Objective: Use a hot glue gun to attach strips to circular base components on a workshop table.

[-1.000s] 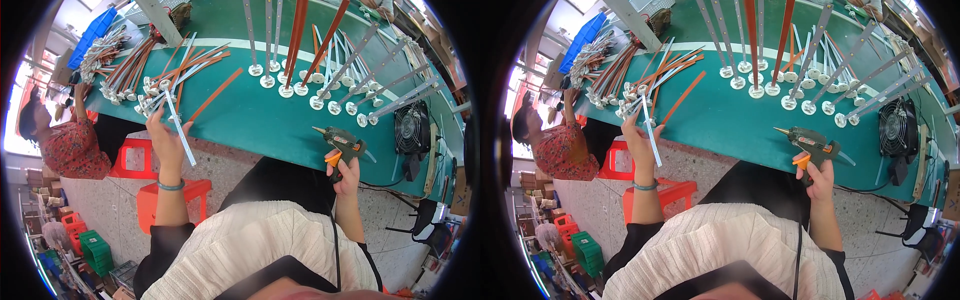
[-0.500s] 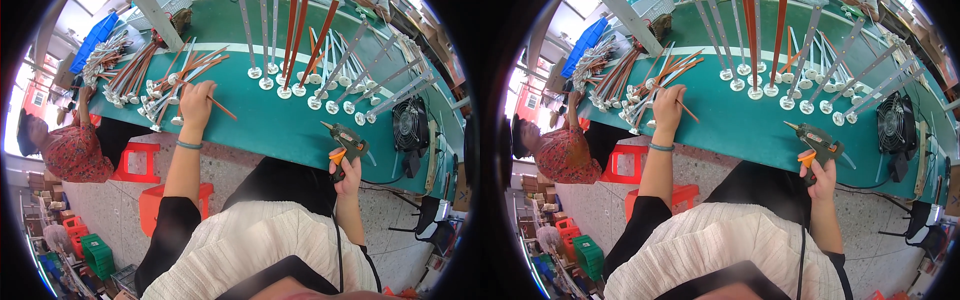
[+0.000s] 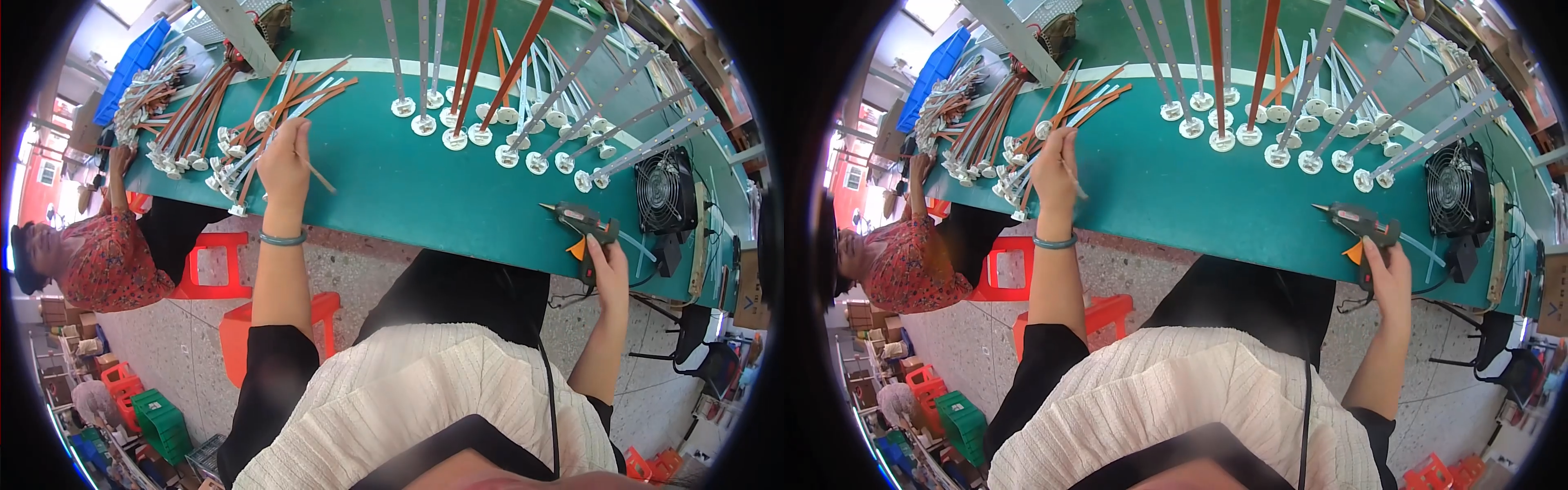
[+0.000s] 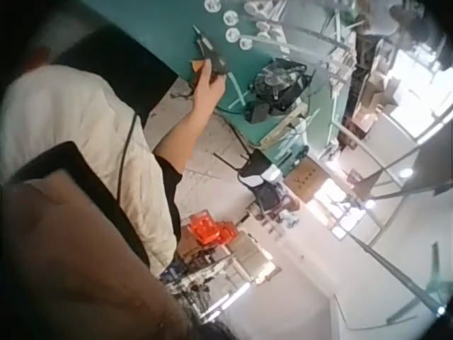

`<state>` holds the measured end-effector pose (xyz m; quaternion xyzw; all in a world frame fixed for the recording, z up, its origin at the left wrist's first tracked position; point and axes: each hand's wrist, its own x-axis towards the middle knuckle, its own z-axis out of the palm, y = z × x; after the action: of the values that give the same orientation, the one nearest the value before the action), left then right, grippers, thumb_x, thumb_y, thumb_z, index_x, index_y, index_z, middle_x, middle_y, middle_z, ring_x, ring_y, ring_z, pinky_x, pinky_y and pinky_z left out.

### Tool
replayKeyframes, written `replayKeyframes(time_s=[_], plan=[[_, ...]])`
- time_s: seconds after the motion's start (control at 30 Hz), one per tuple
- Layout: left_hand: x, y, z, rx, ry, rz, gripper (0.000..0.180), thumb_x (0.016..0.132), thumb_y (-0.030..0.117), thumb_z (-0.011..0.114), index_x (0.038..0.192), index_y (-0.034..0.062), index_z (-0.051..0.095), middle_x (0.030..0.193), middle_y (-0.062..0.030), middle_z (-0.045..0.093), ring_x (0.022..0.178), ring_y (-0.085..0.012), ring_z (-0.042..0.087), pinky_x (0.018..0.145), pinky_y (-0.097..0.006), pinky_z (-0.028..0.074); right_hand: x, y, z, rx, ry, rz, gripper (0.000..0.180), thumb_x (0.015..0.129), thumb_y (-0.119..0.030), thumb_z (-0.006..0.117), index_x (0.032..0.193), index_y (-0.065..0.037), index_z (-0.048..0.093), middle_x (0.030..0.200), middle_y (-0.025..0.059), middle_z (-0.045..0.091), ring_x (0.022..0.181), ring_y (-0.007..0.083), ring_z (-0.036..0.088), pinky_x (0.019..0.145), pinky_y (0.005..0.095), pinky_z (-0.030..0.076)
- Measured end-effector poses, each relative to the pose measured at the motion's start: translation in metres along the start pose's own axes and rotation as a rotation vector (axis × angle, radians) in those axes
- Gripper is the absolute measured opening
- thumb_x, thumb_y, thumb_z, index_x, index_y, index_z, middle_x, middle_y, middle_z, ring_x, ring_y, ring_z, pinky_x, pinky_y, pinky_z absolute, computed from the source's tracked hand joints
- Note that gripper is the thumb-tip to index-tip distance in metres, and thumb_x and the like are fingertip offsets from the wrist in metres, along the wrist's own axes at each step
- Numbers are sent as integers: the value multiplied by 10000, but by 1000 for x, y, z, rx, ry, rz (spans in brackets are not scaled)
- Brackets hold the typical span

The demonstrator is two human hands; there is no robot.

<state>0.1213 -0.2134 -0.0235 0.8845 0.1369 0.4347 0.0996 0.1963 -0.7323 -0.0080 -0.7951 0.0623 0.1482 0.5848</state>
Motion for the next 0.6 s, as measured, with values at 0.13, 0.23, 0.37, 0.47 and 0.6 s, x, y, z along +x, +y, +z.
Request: replayKeyframes(time_s=[0.13, 0.23, 0.37, 0.47, 0.6], plan=[[13, -3, -23, -159, 16, -100, 93, 977, 151, 642, 983, 60, 662, 782, -151, 671, 667, -310, 666, 613, -336, 507, -5, -35, 0, -888, 238, -325, 262, 927, -282, 700, 997, -30, 686, 910, 61, 650, 731, 159, 633, 635, 280, 498], [17, -3, -34, -240, 10, -92, 107, 993, 141, 617, 970, 45, 659, 810, -155, 671, 686, -301, 666, 643, -342, 509, -25, -79, 64, -566, 53, -689, 181, 872, -153, 740, 971, -9, 690, 922, 78, 642, 783, 186, 619, 694, 293, 491], [16, -10, -38, -282, 23, -93, 121, 996, 154, 616, 974, 44, 660, 799, -155, 666, 674, -295, 658, 636, -336, 504, 10, -114, 219, -447, -585, -1027, 464, 871, -151, 723, 1306, -67, 588, 1122, 115, 604, 856, 211, 609, 752, 324, 510], [24, 2, -48, -268, -25, -155, 128, 997, 163, 615, 981, 45, 663, 789, -156, 663, 669, -287, 653, 633, -330, 501, 59, -109, 327, -465, -346, -1262, 647, 861, -202, 733, 1434, -85, 454, 1211, 156, 586, 922, 255, 641, 791, 367, 535], [26, -4, -58, -351, 39, -149, 114, 998, 132, 599, 977, 37, 660, 771, -162, 660, 655, -288, 650, 617, -338, 490, 50, -112, 376, -760, -334, -979, 555, 861, -252, 738, 1342, -75, 526, 1100, 164, 651, 916, 279, 673, 771, 381, 535]])
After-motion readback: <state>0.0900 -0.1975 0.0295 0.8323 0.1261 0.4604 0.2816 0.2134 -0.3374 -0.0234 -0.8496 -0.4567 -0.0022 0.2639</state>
